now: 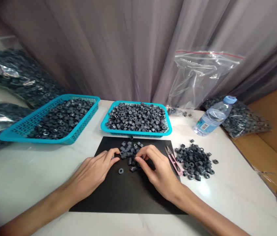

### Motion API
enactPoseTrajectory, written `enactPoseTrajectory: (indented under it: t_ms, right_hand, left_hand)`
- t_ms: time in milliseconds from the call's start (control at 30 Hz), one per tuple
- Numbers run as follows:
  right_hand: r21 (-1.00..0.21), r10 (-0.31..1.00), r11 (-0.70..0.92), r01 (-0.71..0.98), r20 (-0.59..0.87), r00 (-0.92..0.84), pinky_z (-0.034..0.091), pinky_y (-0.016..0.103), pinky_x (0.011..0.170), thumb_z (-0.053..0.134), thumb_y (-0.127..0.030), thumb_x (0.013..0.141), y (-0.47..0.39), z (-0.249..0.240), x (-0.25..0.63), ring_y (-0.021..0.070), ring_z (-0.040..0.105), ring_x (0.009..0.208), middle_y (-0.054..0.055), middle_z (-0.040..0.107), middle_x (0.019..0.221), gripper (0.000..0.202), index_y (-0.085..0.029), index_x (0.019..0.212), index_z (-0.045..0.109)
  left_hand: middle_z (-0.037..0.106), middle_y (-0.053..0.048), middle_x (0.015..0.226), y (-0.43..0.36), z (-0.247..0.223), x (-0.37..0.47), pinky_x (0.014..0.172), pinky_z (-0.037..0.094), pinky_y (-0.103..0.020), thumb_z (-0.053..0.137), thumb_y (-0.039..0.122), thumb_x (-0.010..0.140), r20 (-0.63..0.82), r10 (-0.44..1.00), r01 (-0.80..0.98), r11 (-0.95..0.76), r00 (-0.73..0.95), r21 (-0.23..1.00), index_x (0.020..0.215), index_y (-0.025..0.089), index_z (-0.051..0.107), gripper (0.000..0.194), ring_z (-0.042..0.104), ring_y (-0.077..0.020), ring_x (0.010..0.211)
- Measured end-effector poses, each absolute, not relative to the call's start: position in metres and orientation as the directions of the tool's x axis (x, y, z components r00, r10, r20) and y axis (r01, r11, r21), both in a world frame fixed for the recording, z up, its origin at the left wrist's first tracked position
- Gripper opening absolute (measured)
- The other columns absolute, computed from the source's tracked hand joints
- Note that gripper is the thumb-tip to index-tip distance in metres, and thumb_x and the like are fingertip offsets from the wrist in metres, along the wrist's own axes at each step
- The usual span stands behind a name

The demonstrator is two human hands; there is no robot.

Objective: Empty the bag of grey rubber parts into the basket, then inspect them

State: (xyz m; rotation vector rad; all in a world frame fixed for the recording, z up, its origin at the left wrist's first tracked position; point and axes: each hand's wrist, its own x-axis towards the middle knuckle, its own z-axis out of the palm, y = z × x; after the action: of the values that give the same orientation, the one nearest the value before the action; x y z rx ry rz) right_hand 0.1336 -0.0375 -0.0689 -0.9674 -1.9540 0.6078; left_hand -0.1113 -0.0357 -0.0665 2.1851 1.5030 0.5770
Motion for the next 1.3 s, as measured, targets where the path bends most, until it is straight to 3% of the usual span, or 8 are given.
enactPoseTrajectory:
  t_ms: [233,467,667,800,900,1033,1133,1300]
  right_hand:
    - [-0.701,0.803,0.594,0.394,0.492,-0.337,0.053,0.032,0.078,0.054,-0.022,0.103,-0.037,-0.073,0.131,0.0185,0.062,0.09,0.007,0.066,0.098,0.009,-0.02,0.099,0.062]
    - [-0.745,0.83,0.554,0.371,0.462,-0.311,0.052,0.03,0.078,0.056,-0.021,0.102,-0.038,-0.075,0.129,0.0166,0.063,0.088,0.005,0.066,0.097,0.007,-0.02,0.099,0.063]
    - [-0.759,0.837,0.542,0.36,0.449,-0.313,0.051,0.03,0.078,0.056,-0.022,0.102,-0.04,-0.074,0.129,0.0175,0.062,0.088,0.005,0.066,0.097,0.007,-0.02,0.099,0.063]
    - [-0.782,0.853,0.515,0.352,0.426,-0.302,0.051,0.03,0.079,0.057,-0.023,0.102,-0.039,-0.071,0.126,0.0173,0.062,0.088,0.005,0.066,0.097,0.008,-0.02,0.098,0.063]
    - [-0.803,0.863,0.494,0.332,0.407,-0.3,0.051,0.029,0.078,0.058,-0.023,0.102,-0.04,-0.069,0.122,0.0166,0.063,0.087,0.005,0.067,0.096,0.009,-0.02,0.096,0.064]
    - [-0.796,0.837,0.53,0.292,0.437,-0.328,0.051,0.029,0.078,0.06,-0.022,0.101,-0.044,-0.067,0.115,0.0161,0.063,0.087,0.004,0.068,0.097,0.006,-0.02,0.098,0.065]
    - [-0.779,0.806,0.577,0.246,0.496,-0.322,0.052,0.03,0.083,0.061,-0.019,0.1,-0.047,-0.065,0.109,0.0166,0.064,0.091,0.004,0.069,0.099,0.004,-0.021,0.101,0.065]
    - [-0.758,0.773,0.62,0.202,0.546,-0.322,0.053,0.03,0.085,0.062,-0.014,0.098,-0.051,-0.062,0.1,0.0174,0.065,0.095,0.006,0.07,0.102,0.009,-0.02,0.104,0.065]
  left_hand:
    - [0.069,-0.01,0.097,-0.033,-0.063,-0.098,0.065,0.03,-0.028,0.064,0.033,0.095,0.088,0.97,0.672,-0.22,0.225,0.707,0.115,0.025,0.069,0.023,0.059,-0.0294,0.092]
    - [0.067,-0.007,0.087,-0.032,-0.064,-0.106,0.063,0.026,-0.03,0.054,0.034,0.101,0.129,0.933,0.792,-0.353,0.335,0.498,0.104,0.025,0.066,0.015,0.061,-0.0254,0.079]
    - [0.064,-0.003,0.079,-0.032,-0.054,-0.113,0.062,0.026,-0.03,0.052,0.035,0.101,0.057,0.954,0.774,-0.273,0.295,0.571,0.101,0.027,0.062,0.013,0.063,-0.025,0.071]
    - [0.06,0.0,0.074,-0.035,-0.046,-0.121,0.062,0.029,-0.029,0.056,0.04,0.098,-0.045,0.967,0.666,-0.138,0.25,0.733,0.101,0.028,0.062,0.014,0.06,-0.0241,0.065]
    - [0.061,0.0,0.082,-0.036,-0.046,-0.123,0.068,0.033,-0.028,0.055,0.046,0.098,-0.089,0.971,0.565,-0.054,0.222,0.823,0.102,0.028,0.059,0.019,0.058,-0.0221,0.073]
    - [0.046,0.004,0.076,-0.035,-0.051,-0.118,0.062,0.03,-0.024,0.046,0.056,0.1,-0.224,0.929,0.379,0.103,0.293,0.92,0.102,0.026,0.05,0.03,0.041,-0.0147,0.066]
    - [0.04,0.005,0.077,-0.038,-0.049,-0.112,0.053,0.017,-0.023,0.045,0.058,0.1,-0.342,0.832,0.174,0.295,0.438,0.94,0.103,0.024,0.048,0.035,0.025,-0.0112,0.061]
    - [0.041,0.003,0.08,-0.048,-0.035,-0.104,0.053,0.015,-0.023,0.043,0.044,0.104,-0.363,0.75,0.02,0.424,0.553,0.905,0.106,0.021,0.053,0.025,0.022,-0.0099,0.062]
